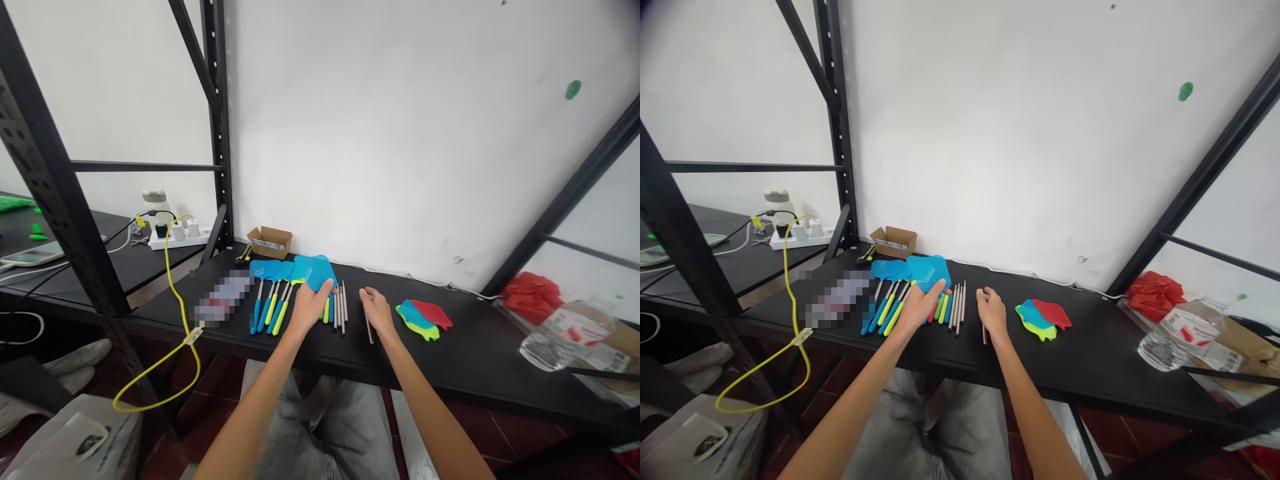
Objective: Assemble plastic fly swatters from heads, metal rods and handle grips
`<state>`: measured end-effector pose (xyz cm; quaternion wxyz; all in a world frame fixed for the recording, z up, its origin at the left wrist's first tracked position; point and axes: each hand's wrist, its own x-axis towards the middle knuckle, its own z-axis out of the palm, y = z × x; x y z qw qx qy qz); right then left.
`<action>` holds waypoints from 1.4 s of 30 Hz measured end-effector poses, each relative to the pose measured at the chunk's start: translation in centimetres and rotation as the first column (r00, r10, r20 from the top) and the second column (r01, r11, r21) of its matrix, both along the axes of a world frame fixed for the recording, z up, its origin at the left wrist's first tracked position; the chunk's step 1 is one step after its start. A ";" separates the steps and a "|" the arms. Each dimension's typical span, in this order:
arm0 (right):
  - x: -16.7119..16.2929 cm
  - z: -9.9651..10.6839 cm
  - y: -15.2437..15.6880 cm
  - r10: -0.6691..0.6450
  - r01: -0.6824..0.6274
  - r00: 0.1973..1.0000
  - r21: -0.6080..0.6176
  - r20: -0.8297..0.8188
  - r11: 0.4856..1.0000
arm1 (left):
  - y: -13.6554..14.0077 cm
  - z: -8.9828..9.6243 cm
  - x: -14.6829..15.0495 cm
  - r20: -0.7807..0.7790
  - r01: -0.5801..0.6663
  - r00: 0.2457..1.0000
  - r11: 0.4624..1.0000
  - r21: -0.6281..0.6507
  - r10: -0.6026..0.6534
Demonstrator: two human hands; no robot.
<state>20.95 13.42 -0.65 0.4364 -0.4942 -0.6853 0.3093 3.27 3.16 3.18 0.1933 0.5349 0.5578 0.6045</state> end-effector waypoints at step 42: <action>1.2 2.1 -5.8 -0.115 -0.011 0.973 0.541 0.199 0.841 | -4.3 -1.1 -5.2 -0.940 -0.512 0.311 0.808 -0.291 -0.141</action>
